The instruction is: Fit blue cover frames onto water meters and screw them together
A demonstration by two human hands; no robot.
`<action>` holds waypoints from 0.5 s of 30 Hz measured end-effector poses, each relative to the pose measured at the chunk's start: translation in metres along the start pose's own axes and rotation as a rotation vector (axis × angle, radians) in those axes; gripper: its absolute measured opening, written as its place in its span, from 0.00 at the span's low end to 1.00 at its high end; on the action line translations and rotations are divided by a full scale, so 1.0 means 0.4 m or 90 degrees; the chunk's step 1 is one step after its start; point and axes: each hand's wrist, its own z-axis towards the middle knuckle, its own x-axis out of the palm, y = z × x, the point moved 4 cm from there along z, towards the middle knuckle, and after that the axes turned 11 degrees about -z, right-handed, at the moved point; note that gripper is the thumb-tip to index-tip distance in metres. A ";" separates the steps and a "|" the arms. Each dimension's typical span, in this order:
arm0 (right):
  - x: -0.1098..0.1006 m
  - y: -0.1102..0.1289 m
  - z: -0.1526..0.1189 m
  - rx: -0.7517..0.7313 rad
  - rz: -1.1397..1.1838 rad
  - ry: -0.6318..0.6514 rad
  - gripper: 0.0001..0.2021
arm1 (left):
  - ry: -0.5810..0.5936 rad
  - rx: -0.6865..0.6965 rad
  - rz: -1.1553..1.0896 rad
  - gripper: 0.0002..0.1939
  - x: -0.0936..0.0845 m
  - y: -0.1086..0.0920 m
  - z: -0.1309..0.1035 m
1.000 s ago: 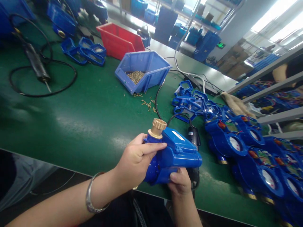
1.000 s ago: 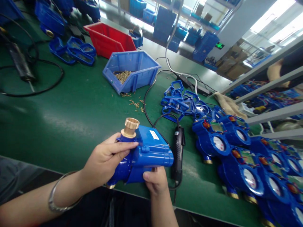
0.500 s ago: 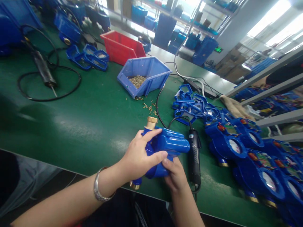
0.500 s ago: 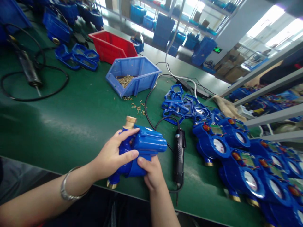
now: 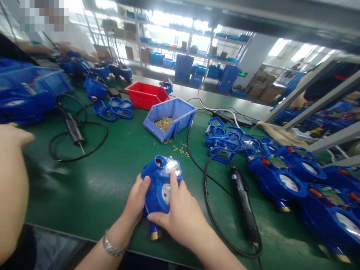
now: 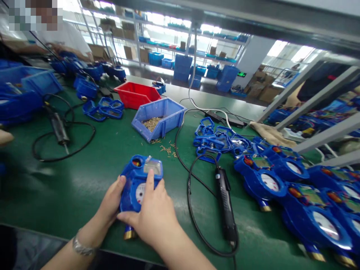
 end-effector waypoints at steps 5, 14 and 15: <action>0.013 0.087 0.008 -0.038 -0.105 0.019 0.55 | -0.019 -0.050 -0.029 0.34 -0.015 -0.036 -0.054; 0.067 0.107 0.006 -0.228 -0.057 0.027 0.57 | -0.208 -0.013 -0.025 0.15 -0.041 -0.117 -0.046; 0.068 0.089 0.000 -0.233 -0.027 0.019 0.56 | -0.238 0.018 -0.014 0.12 -0.044 -0.138 -0.025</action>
